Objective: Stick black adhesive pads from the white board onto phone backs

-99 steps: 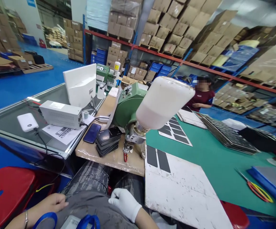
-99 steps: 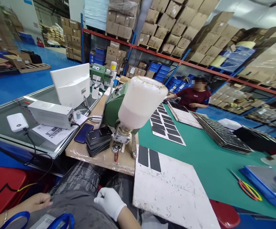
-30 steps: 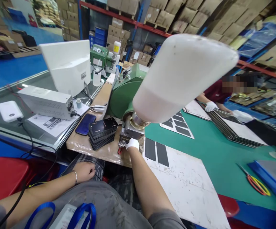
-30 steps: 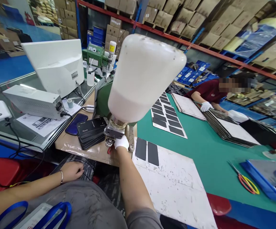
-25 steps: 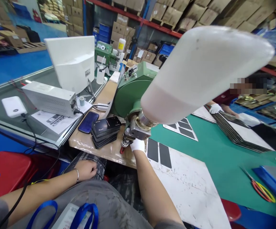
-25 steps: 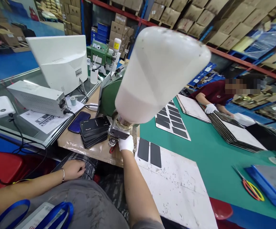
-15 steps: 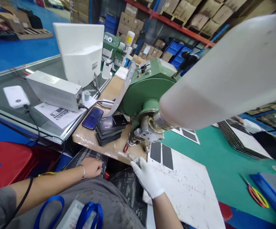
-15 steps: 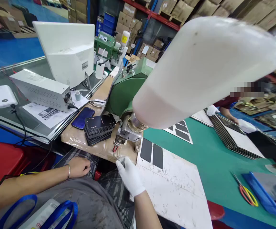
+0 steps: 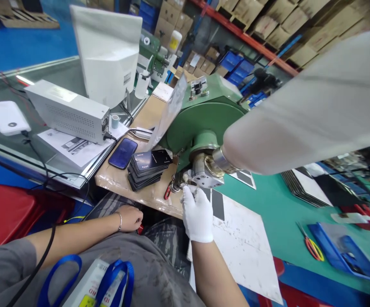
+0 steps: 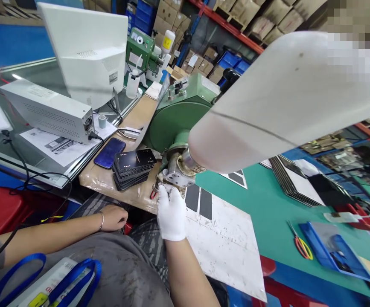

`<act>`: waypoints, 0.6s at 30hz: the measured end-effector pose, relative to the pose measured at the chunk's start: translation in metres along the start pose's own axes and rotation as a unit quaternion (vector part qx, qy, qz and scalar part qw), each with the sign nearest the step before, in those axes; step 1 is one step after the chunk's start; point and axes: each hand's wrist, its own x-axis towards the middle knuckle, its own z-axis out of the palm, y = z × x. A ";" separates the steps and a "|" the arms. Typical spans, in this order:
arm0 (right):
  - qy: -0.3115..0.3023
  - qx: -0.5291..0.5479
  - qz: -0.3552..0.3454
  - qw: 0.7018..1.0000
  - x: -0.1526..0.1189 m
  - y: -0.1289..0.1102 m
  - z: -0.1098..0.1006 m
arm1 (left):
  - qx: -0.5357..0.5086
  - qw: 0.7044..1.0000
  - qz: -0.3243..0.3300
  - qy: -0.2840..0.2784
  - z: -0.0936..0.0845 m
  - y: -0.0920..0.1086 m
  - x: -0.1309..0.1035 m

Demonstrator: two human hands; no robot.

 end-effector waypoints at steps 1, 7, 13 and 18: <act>-0.005 0.005 0.006 1.000 -0.002 0.000 -0.001 | -0.003 1.000 0.000 0.001 0.000 -0.001 -0.001; -0.054 0.101 0.048 0.992 -0.029 0.007 -0.003 | -0.024 1.000 0.003 0.006 -0.002 -0.004 -0.001; -0.045 0.299 0.152 0.941 -0.018 -0.004 0.002 | -0.043 0.999 0.003 -0.002 -0.004 -0.006 0.000; -0.103 0.462 0.230 0.851 -0.008 -0.015 0.004 | -0.057 0.998 -0.001 -0.007 -0.008 -0.006 -0.005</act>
